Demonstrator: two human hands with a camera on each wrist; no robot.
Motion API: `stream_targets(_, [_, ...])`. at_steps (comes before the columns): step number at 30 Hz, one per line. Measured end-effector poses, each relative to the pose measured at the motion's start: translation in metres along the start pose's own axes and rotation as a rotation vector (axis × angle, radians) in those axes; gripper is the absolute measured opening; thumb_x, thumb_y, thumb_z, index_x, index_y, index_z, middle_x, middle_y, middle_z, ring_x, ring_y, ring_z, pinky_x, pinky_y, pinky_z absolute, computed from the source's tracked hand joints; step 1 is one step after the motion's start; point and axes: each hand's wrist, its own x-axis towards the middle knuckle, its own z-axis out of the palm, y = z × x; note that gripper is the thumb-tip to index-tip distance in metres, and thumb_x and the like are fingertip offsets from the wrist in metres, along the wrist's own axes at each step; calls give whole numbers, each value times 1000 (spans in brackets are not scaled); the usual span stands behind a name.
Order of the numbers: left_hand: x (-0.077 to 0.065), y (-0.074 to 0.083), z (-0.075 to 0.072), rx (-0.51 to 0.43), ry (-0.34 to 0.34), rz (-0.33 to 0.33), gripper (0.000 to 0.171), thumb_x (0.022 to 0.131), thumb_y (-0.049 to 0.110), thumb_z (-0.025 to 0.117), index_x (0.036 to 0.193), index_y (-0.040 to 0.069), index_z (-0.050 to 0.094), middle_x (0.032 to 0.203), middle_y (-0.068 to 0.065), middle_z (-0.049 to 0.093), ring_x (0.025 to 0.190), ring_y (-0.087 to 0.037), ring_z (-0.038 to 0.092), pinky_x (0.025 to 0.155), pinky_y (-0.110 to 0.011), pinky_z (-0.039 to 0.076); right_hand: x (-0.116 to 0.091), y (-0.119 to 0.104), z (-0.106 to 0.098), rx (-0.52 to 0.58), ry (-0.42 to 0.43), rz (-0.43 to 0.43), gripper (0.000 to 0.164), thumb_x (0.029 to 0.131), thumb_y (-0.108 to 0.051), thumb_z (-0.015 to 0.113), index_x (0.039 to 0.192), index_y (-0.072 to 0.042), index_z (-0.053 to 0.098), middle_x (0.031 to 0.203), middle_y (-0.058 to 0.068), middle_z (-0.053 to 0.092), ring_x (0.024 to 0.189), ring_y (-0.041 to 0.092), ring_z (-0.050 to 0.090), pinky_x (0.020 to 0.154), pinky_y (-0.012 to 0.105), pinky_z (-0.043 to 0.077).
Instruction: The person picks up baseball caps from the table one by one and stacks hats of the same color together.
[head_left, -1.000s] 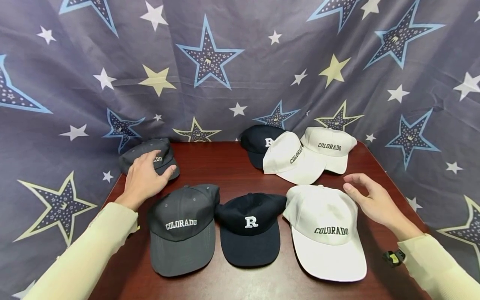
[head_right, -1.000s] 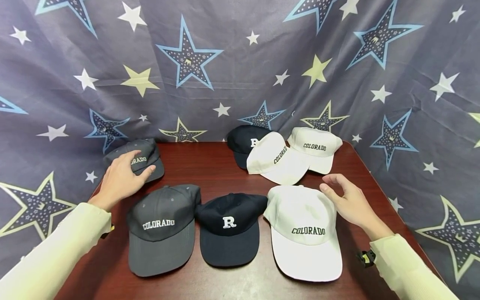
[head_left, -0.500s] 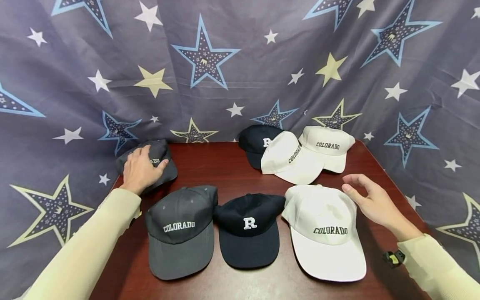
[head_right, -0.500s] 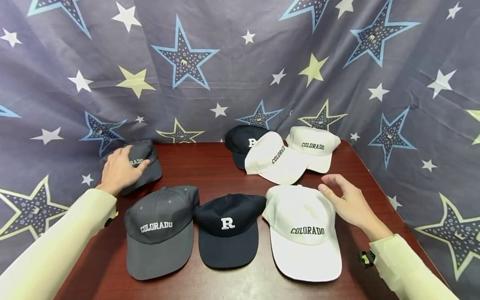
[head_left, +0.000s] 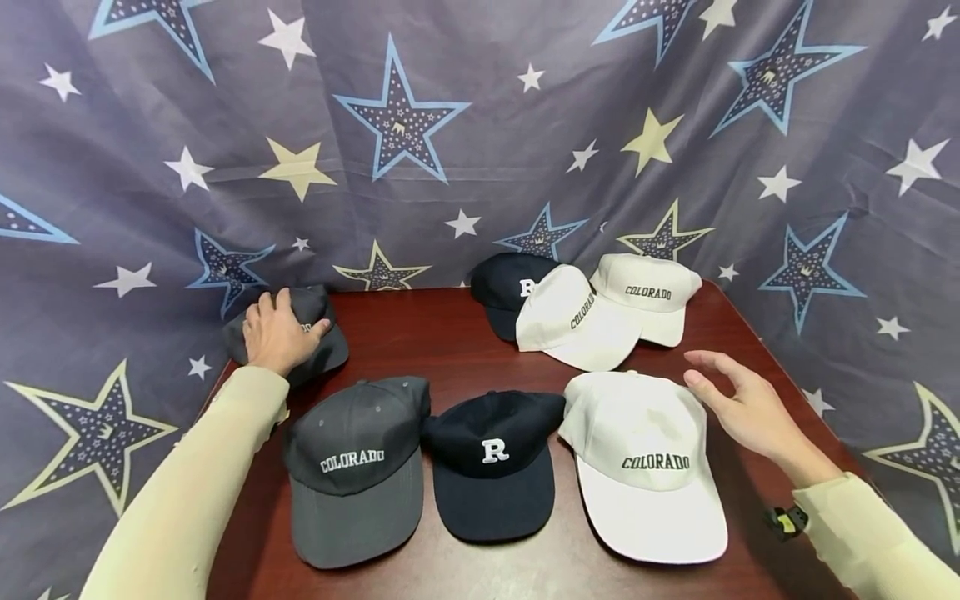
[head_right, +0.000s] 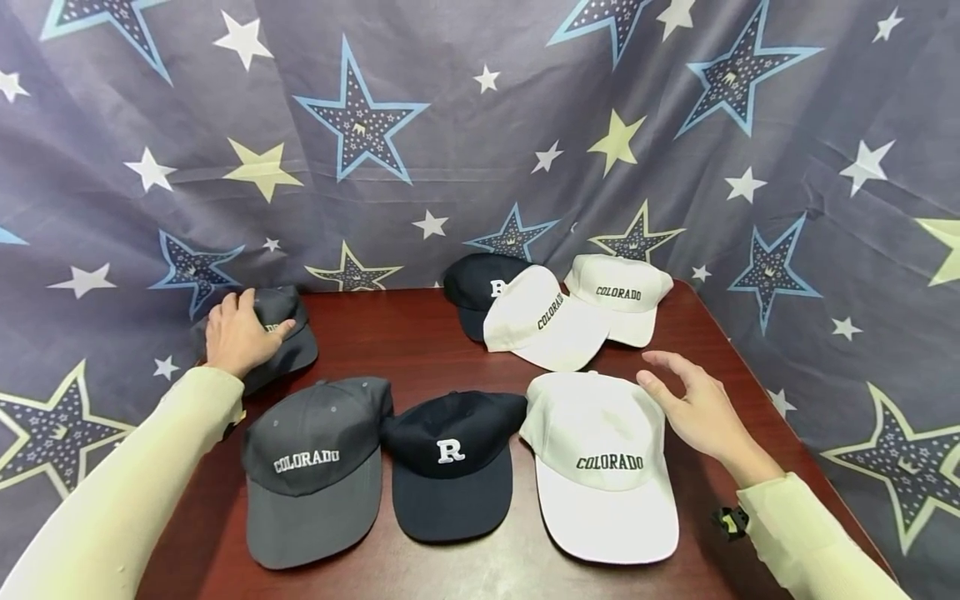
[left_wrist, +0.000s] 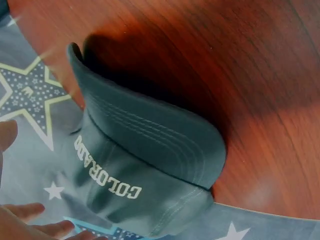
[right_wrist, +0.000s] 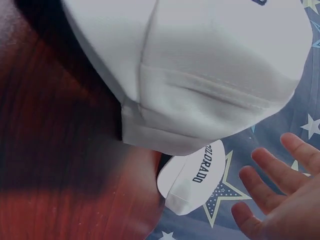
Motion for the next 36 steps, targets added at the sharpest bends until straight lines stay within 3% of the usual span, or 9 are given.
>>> stream_targets(5, [3,-8,6,20,-9,-22,96,92,44,71,156,-8,22,154,-40,19,140,-63,16,112,-75,15,-4,2,1,-7,30,-16,46,104,-36,60,143,-10,57,138,21,60,129,42,51,93,62,42])
stream_targets(12, [14,-15,2,58,-52,-49,105,90,48,72,158,-7,14,159,-40,6,144,-66,2,108,-81,10,-7,2,0,-1,49,-19,44,104,-35,62,142,-12,59,136,19,61,129,38,51,95,59,41])
stream_targets(20, [28,-24,-7,24,-142,-92,113,87,47,74,161,-2,4,160,-40,0,145,-65,-5,102,-87,6,-7,2,0,-14,47,-8,45,104,-37,61,142,-13,58,138,17,61,130,37,50,95,57,41])
stream_targets(25, [32,-24,-8,14,-243,-120,117,86,52,74,162,0,1,158,-41,3,145,-65,-7,101,-89,5,-8,3,3,-9,39,-10,45,104,-36,62,142,-13,59,137,17,61,130,37,51,95,57,41])
stream_targets(29, [31,-22,-4,9,-280,-113,116,86,53,74,162,-1,3,156,-42,13,145,-65,-1,102,-88,6,-8,5,3,-11,45,-13,44,104,-37,62,141,-13,59,137,18,61,130,39,51,95,58,41])
stream_targets(36, [24,-24,11,45,-181,-15,106,86,54,77,157,-5,25,151,-40,24,136,-64,20,100,-81,28,-8,6,2,-8,50,-9,44,103,-35,62,142,-13,59,138,18,60,130,38,51,95,58,41])
